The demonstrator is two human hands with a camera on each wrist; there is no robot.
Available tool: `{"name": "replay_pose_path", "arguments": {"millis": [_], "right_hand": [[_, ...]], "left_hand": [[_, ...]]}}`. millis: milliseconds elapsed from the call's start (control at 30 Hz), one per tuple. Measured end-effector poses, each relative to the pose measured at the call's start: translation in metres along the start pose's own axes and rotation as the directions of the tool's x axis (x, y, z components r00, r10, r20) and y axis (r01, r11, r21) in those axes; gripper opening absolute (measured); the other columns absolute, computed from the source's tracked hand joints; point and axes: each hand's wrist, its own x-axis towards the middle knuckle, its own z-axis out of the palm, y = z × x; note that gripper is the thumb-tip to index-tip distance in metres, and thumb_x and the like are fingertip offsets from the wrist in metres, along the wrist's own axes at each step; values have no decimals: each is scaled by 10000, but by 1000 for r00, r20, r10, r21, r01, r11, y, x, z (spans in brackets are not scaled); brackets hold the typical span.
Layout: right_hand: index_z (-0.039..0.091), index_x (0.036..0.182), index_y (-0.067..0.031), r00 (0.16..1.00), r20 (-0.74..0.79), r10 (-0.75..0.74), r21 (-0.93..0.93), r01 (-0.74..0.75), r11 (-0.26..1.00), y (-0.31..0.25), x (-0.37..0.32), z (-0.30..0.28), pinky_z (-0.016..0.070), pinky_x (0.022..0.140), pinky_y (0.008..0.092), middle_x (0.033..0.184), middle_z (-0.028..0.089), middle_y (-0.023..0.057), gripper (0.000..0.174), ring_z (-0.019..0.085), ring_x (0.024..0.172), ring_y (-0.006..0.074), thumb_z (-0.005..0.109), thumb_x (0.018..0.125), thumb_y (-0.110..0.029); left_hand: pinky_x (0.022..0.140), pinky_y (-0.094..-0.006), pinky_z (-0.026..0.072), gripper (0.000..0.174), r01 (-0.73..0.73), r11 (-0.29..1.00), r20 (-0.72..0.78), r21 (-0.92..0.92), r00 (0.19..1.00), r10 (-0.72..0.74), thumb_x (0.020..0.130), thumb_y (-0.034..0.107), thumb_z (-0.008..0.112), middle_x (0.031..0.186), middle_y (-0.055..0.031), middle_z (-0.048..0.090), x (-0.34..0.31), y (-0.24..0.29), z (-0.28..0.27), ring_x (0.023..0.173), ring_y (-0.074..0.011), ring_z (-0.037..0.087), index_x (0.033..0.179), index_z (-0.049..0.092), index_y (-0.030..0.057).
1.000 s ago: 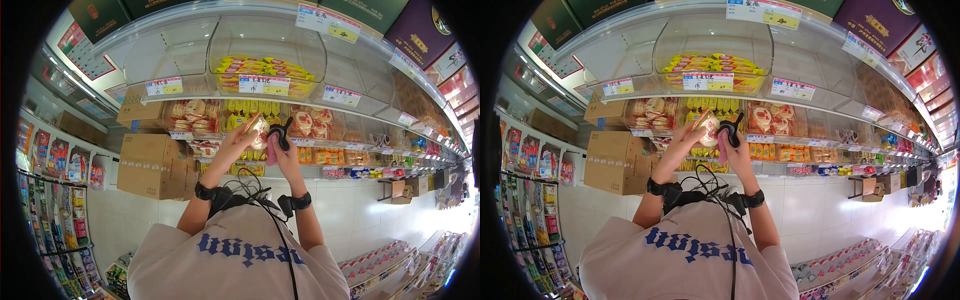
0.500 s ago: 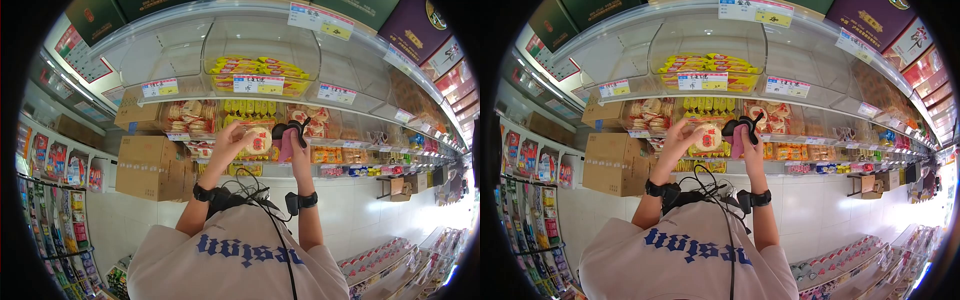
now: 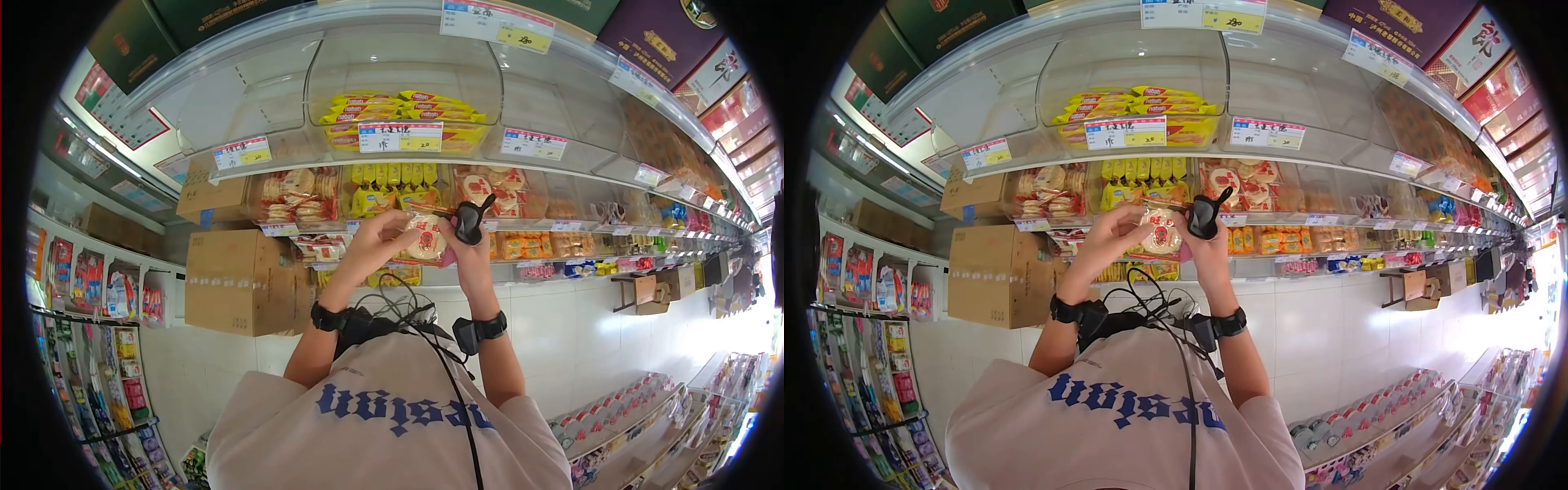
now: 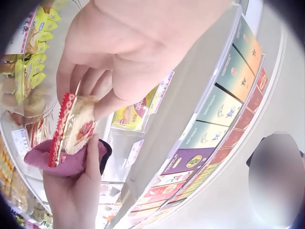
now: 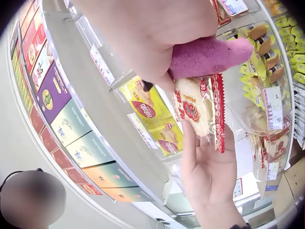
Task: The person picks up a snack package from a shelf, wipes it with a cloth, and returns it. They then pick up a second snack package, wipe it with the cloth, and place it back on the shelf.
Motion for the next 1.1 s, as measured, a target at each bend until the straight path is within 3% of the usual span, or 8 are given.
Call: {"name": "replay_pose_path", "arguments": {"millis": [100,200,333,567,667,833,967,1100], "right_hand": [[637,1133,-6,959,-269,-84,33,97,995,-8,1,8,492,790,276,1015,670,44,305,602,890,103,775,882,-112],[618,1150,27,840,-33,-542,-491,459,741,-12,-4,7,498,843,306,1088,676,100,286,626,949,165,719,893,-47],[596,1202,51,663,541,-517,-588,738,332,-40,-12,39,416,1088,451,1229,629,190,403,567,1235,369,691,818,-21],[633,1092,49,596,689,-412,-465,800,379,-38,-4,11,452,1055,442,1164,640,213,304,597,1170,371,693,810,-50],[627,1108,40,918,324,-228,-588,384,712,-33,-5,2,530,876,346,1052,666,206,251,653,958,383,670,911,-111],[631,1149,29,997,-56,43,-285,-57,957,-17,-11,-6,512,826,296,973,685,60,459,621,904,117,790,871,-300],[637,1164,27,948,298,115,-375,6,927,-16,-7,-12,502,859,288,998,698,85,506,627,946,127,821,832,-308],[648,1131,2,990,141,12,-384,44,922,-28,7,-26,541,781,280,1026,680,78,391,673,884,141,808,858,-229]], "left_hand": [[782,-256,526,333,34,998,-24,-53,999,-35,935,141,713,1061,-102,717,2,1,-1,906,-111,664,1189,602,-44],[800,-267,527,292,86,996,-58,-4,995,-87,934,87,690,1105,-122,710,2,3,-2,932,-117,662,1179,604,-46],[808,-271,510,264,10,996,-5,-89,1000,-10,931,28,652,1073,-112,711,7,-10,7,967,-125,655,1180,604,-43],[838,-247,490,279,35,992,-221,-117,974,-60,968,116,646,1039,-48,694,13,-23,-2,937,-98,640,1217,614,-5],[853,-261,493,264,-30,987,-343,-158,939,-26,969,135,666,1065,-64,693,12,6,-2,955,-106,640,1179,621,-18],[767,-233,476,295,41,999,-184,-28,982,-45,963,215,687,1042,-19,681,12,9,-1,904,-70,613,1173,641,13],[830,-263,505,276,180,980,-143,87,976,-166,976,168,660,1023,-37,679,10,1,-5,942,-101,631,1179,635,-17],[746,-277,528,271,106,994,-195,-1,975,-104,962,186,676,936,-30,679,5,4,-15,884,-123,659,1165,665,6]]}}
